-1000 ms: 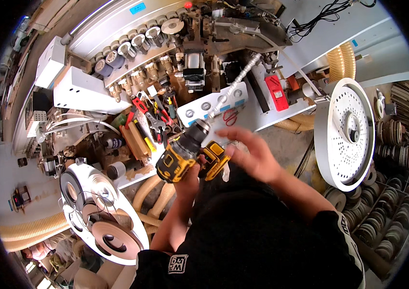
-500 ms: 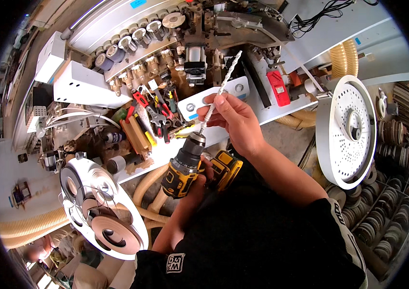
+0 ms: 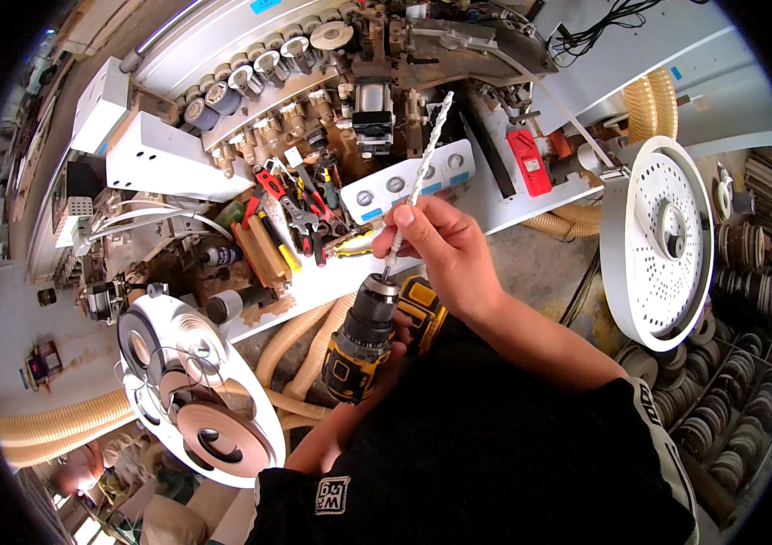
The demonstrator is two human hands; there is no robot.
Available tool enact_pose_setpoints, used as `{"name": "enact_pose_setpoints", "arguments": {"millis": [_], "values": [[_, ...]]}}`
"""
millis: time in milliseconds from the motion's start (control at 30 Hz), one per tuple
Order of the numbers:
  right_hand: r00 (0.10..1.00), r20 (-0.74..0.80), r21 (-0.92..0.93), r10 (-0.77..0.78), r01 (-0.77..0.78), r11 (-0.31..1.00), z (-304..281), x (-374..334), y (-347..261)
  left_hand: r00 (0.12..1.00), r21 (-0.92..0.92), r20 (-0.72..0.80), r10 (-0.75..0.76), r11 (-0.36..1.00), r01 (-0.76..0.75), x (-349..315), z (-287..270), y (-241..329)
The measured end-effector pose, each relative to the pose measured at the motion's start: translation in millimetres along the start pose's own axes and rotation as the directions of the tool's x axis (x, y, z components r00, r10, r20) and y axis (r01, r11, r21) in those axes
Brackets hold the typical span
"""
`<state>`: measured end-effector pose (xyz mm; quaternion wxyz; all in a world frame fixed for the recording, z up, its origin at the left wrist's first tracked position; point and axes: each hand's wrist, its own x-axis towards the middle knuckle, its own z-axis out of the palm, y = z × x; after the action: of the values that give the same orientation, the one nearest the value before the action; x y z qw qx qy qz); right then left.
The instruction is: The person uses a drill to bore into a component of a large industrial machine, then uses a pair of pliers and a specialized tightening tool to secure parts on the machine's control interface.
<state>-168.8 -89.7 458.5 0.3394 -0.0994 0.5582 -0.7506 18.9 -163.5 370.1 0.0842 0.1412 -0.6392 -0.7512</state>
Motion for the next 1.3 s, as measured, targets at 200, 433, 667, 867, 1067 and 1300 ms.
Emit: {"name": "enact_pose_setpoints", "arguments": {"millis": [200,433,667,867,1067,1300], "values": [[0.971,-0.11,0.416,0.21,-0.147,0.898,24.1,-6.5,-8.2,0.987,0.189,0.107,-0.116,0.977,0.095,1.7,-9.1,-26.5],[0.976,-0.087,0.524,0.2,-0.126,0.842,33.6,-14.5,1.1,0.984,0.388,0.176,0.028,0.917,-0.096,-0.5,-5.5,-12.3],[0.98,-0.098,0.397,0.174,-0.122,0.91,34.4,-26.0,-0.6,0.959,0.441,0.094,0.269,0.852,-0.282,2.3,-0.8,4.0],[0.976,0.031,0.376,0.216,-0.211,0.902,25.9,-28.4,-4.7,0.971,0.411,0.074,0.229,0.88,-0.239,-5.8,-2.2,-10.4],[0.966,-0.106,0.423,0.234,-0.169,0.89,21.2,-14.9,-18.4,0.994,0.21,0.103,-0.021,0.978,-0.001,-5.4,-5.8,-21.2],[0.975,-0.146,0.35,0.165,-0.105,0.931,29.8,-26.6,-8.6,0.996,0.253,0.077,0.047,0.965,-0.065,-13.5,2.0,-10.5]]}}
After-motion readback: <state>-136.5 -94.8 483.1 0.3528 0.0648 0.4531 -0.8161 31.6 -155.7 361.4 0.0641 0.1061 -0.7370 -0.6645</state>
